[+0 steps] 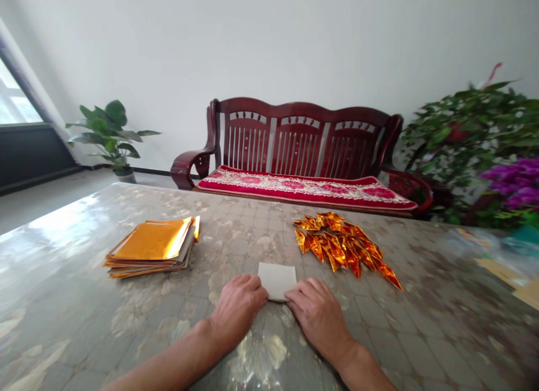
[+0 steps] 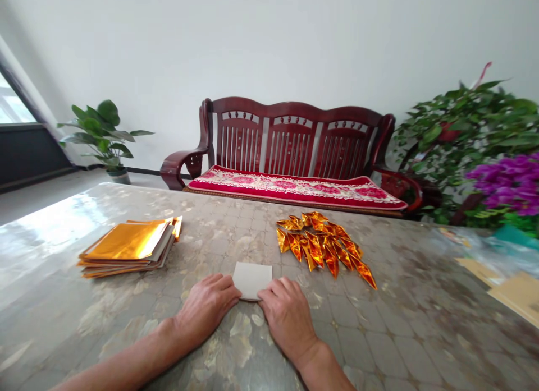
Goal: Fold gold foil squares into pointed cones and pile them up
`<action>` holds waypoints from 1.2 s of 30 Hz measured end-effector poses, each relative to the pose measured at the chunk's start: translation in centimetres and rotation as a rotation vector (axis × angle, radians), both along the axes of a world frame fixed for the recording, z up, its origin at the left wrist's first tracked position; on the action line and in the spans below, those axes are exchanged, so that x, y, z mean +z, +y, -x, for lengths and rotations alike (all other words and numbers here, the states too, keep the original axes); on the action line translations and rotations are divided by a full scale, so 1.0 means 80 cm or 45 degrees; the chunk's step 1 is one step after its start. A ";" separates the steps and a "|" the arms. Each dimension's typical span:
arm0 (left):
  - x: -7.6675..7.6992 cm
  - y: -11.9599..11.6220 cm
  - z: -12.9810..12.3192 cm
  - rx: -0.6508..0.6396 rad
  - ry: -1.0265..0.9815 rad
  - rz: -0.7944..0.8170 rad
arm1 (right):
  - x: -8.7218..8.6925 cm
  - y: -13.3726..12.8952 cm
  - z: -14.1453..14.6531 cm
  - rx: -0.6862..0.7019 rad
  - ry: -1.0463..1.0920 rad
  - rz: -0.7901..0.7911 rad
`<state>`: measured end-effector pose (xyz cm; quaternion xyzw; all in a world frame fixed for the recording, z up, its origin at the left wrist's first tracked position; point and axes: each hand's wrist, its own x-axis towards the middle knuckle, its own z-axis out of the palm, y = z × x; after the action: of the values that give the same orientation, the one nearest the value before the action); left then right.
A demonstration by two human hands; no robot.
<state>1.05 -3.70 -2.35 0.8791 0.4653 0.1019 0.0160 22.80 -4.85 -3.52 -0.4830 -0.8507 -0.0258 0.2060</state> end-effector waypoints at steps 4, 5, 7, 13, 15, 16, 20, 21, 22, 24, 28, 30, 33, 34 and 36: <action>0.013 0.004 0.001 0.047 -0.058 0.146 | 0.004 0.000 0.003 -0.023 0.040 0.037; 0.015 0.005 0.001 0.049 -0.074 0.173 | 0.005 0.000 0.003 -0.027 0.048 0.044; 0.019 0.010 0.002 0.060 -0.097 0.221 | 0.006 0.000 0.003 -0.034 0.062 0.060; 0.024 0.025 0.000 0.165 -0.125 0.342 | 0.004 0.005 0.003 -0.118 0.037 0.077; 0.024 0.028 -0.001 0.205 -0.156 0.363 | 0.002 0.009 0.002 -0.148 0.009 0.093; 0.023 0.029 -0.001 0.225 -0.173 0.374 | 0.001 0.010 0.002 -0.159 0.009 0.101; 0.021 0.032 -0.001 0.271 -0.216 0.416 | -0.001 0.015 0.002 -0.161 0.075 0.139; 0.020 0.032 -0.001 0.278 -0.222 0.426 | -0.001 0.016 0.002 -0.160 0.085 0.148; 0.020 0.033 -0.001 0.286 -0.225 0.434 | -0.001 0.017 0.002 -0.163 0.085 0.156; 0.019 0.034 -0.001 0.304 -0.219 0.439 | -0.001 0.018 0.002 -0.181 0.072 0.165; 0.016 0.036 0.001 0.335 -0.202 0.428 | -0.002 0.020 0.005 -0.210 0.056 0.152; 0.015 0.037 0.001 0.337 -0.202 0.419 | -0.003 0.021 0.006 -0.218 0.053 0.147; 0.015 0.038 0.000 0.352 -0.175 0.393 | -0.001 0.022 0.008 -0.240 0.041 0.167; 0.014 0.038 0.000 0.361 -0.161 0.387 | 0.000 0.022 0.008 -0.249 0.038 0.179; 0.013 0.040 -0.001 0.375 -0.133 0.367 | 0.002 0.023 0.009 -0.265 0.035 0.199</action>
<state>1.16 -0.54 -1.31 0.7838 0.5970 0.0811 0.1506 22.06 -3.04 -3.39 -0.5836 -0.7924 0.0261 0.1755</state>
